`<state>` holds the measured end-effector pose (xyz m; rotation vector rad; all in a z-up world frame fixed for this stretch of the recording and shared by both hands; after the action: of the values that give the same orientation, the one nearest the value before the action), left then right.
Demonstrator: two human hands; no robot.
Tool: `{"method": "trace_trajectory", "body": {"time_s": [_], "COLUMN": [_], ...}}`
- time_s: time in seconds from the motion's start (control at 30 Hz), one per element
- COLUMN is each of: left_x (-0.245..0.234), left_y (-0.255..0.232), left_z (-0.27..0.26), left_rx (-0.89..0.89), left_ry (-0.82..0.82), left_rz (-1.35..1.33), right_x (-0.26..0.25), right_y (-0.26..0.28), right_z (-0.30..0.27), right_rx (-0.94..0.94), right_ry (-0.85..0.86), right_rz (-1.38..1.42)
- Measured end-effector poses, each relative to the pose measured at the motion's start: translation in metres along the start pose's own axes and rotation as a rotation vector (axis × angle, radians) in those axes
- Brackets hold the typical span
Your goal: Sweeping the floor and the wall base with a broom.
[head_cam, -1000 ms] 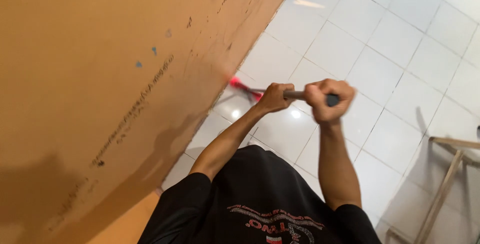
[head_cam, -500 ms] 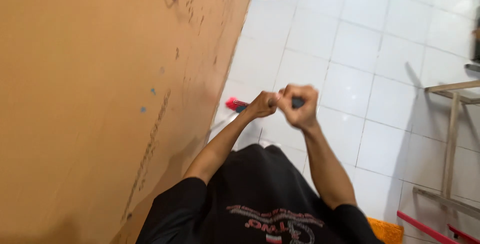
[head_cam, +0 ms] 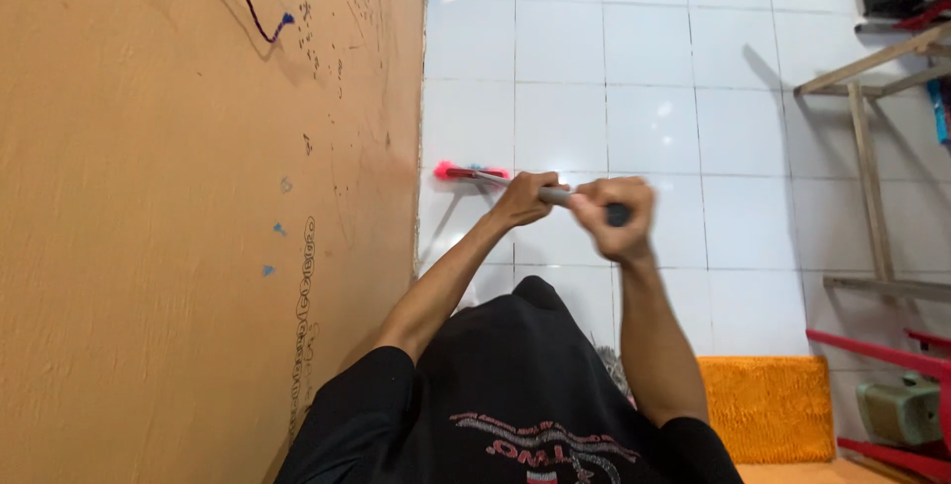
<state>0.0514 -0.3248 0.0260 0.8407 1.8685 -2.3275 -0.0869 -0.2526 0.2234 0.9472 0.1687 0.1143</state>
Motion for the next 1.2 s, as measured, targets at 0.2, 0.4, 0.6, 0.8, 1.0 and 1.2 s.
{"method": "trace_trajectory", "body": {"time_s": [0.2, 0.4, 0.6, 0.8, 1.0, 1.2], "left_x": [0.034, 0.075, 0.047, 0.109, 0.136, 0.173], "left_y": [-0.062, 0.007, -0.029, 0.043, -0.042, -0.077], "left_z": [-0.02, -0.017, -0.002, 0.012, -0.009, -0.056], "left_rx": [0.201, 0.158, 0.155, 0.138, 0.322, 0.412], "left_ry": [0.212, 0.273, 0.312, 0.277, 0.222, 0.32], "left_rz": [-0.012, 0.042, -0.141, 0.122, 0.032, -0.039], "right_x": [-0.026, -0.009, -0.018, -0.045, -0.097, -0.102], "right_y": [0.075, 0.051, -0.003, -0.016, 0.037, 0.117], "right_z": [0.009, -0.011, -0.052, -0.083, -0.103, -0.09], "right_rx": [0.003, 0.052, 0.072, 0.145, -0.013, 0.047], "right_ry": [-0.092, -0.106, -0.167, -0.274, -0.282, -0.252], "right_rz": [0.273, 0.027, -0.09, -0.065, -0.002, 0.092]}}
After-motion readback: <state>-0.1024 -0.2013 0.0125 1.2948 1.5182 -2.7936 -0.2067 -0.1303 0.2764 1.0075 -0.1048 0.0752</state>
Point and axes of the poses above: each hand's wrist, its own z-axis towards the middle knuckle, its own x-axis out of the palm, y = z × x, the point moved 2 cm from there along z, towards the middle knuckle, and after that the axes turned 2 degrees about z, right-handed, at the moved point
